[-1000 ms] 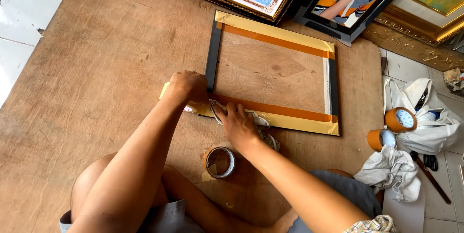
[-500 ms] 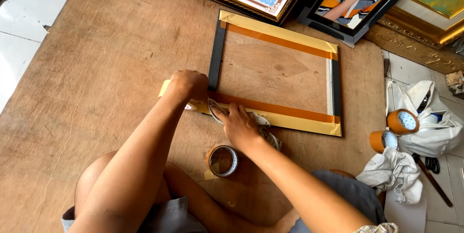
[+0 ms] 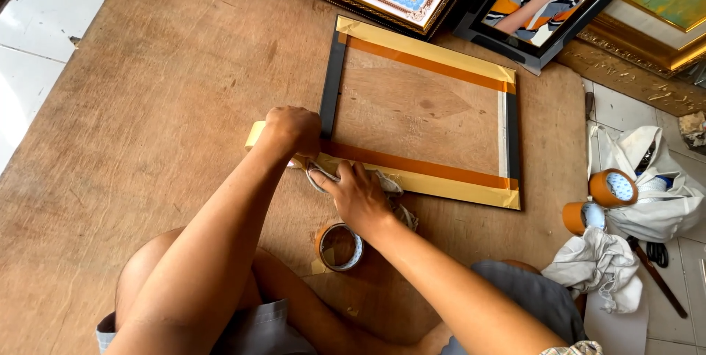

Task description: Applying double-sided tape to the back of a picture frame and smoothing it down with a cloth

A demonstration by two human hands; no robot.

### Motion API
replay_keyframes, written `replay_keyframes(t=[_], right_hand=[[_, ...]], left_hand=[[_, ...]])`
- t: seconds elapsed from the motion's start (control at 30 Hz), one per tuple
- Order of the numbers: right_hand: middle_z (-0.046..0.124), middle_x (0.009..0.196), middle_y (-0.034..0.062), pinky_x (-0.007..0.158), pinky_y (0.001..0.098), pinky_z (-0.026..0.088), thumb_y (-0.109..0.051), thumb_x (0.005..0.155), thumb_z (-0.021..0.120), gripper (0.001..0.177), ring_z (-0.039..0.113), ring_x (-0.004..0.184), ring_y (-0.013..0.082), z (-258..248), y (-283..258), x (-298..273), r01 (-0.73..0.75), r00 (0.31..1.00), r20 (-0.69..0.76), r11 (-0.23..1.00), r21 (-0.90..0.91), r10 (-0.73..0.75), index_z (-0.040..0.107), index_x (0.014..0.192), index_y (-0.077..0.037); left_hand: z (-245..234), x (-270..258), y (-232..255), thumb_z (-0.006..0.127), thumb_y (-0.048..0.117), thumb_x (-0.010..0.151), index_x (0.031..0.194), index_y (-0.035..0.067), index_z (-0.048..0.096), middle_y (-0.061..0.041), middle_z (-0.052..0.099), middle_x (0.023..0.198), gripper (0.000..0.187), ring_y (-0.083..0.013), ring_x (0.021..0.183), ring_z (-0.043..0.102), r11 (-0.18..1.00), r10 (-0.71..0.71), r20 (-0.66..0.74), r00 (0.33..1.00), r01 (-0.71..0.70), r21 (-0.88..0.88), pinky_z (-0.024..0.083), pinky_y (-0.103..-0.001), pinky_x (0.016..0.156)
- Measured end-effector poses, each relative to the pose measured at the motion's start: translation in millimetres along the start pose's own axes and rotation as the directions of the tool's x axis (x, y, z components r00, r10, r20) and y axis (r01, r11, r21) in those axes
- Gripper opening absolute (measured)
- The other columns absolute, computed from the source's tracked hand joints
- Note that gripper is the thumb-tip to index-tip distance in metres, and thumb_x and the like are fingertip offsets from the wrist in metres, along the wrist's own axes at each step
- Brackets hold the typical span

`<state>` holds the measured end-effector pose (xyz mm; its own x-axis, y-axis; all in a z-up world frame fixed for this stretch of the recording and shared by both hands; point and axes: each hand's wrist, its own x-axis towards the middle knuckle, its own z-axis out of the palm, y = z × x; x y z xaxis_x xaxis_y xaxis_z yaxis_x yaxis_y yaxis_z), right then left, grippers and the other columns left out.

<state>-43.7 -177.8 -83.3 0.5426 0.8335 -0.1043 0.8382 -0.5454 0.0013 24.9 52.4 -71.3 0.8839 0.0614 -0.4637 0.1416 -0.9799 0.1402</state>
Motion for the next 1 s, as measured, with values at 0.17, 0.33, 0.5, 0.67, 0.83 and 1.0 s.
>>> replay_keyframes(t=[0.17, 0.33, 0.5, 0.67, 0.83, 1.0], right_hand=[[0.055, 0.114, 0.0109, 0.076, 0.0512, 0.061, -0.005, 0.100, 0.063, 0.064, 0.062, 0.105, 0.0344, -0.2, 12.1, -9.8, 0.083, 0.995, -0.050, 0.997, -0.002, -0.083, 0.058, 0.157, -0.034], [0.057, 0.112, 0.0116, 0.074, 0.0494, 0.063, -0.004, 0.099, 0.065, 0.063, 0.064, 0.103, 0.0345, 12.0, 27.8, -23.7, 0.083, 0.994, -0.071, 0.997, 0.003, -0.083, 0.060, 0.155, -0.032], [0.056, 0.109, 0.0096, 0.071, 0.0485, 0.063, -0.007, 0.094, 0.069, 0.068, 0.065, 0.100, 0.0351, 45.5, 43.7, -37.4, 0.039, 0.989, -0.147, 0.997, 0.062, -0.030, 0.060, 0.157, -0.032], [0.057, 0.110, 0.0084, 0.069, 0.0468, 0.062, -0.007, 0.095, 0.065, 0.066, 0.065, 0.099, 0.0331, 38.2, 32.9, -31.8, 0.036, 0.983, -0.184, 0.999, 0.037, -0.029, 0.059, 0.155, -0.033], [0.060, 0.107, 0.0113, 0.067, 0.0426, 0.061, -0.002, 0.101, 0.059, 0.061, 0.068, 0.097, 0.0327, -4.5, 7.7, -6.3, -0.004, 0.996, -0.089, 0.993, 0.116, 0.014, 0.062, 0.154, -0.033], [0.056, 0.110, 0.0182, 0.057, 0.0512, 0.062, 0.002, 0.103, 0.049, 0.050, 0.066, 0.100, 0.0400, -19.5, 6.0, 20.1, -0.130, 0.989, -0.059, 0.985, 0.115, 0.138, 0.064, 0.146, -0.021]], left_hand=[[-13.4, -22.7, 0.3, 0.079, 0.028, 0.077, 0.120, 0.019, 0.089, -0.006, 0.089, 0.113, 0.045, -0.0324, 0.117, 0.083, 0.999, -0.014, 0.009, 1.000, 0.014, -0.030, 0.067, -0.053, 0.099], [-5.1, -9.2, 0.2, 0.077, 0.025, 0.079, 0.122, 0.017, 0.089, -0.008, 0.088, 0.114, 0.045, -0.0321, 0.116, 0.083, 1.000, 0.000, -0.002, 1.000, 0.000, -0.027, 0.066, -0.054, 0.099], [-0.1, 0.5, 2.0, 0.073, 0.022, 0.080, 0.122, 0.016, 0.089, -0.008, 0.088, 0.114, 0.045, -0.0327, 0.117, 0.083, 1.000, -0.008, -0.017, 1.000, 0.007, -0.007, 0.066, -0.053, 0.098], [7.6, 5.2, 0.9, 0.073, 0.022, 0.078, 0.118, 0.018, 0.090, -0.006, 0.089, 0.111, 0.044, -0.0315, 0.115, 0.083, 1.000, 0.005, -0.039, 0.999, -0.005, 0.019, 0.067, -0.054, 0.097], [3.4, 1.4, 1.5, 0.075, 0.022, 0.077, 0.117, 0.019, 0.090, -0.007, 0.089, 0.111, 0.043, -0.0317, 0.115, 0.084, 0.999, 0.012, -0.039, 0.999, -0.010, 0.037, 0.067, -0.054, 0.097], [-13.1, -11.4, 5.1, 0.073, 0.021, 0.081, 0.122, 0.015, 0.089, -0.009, 0.088, 0.115, 0.045, -0.0333, 0.118, 0.082, 1.000, 0.000, -0.031, 1.000, 0.000, 0.007, 0.067, -0.054, 0.098]])
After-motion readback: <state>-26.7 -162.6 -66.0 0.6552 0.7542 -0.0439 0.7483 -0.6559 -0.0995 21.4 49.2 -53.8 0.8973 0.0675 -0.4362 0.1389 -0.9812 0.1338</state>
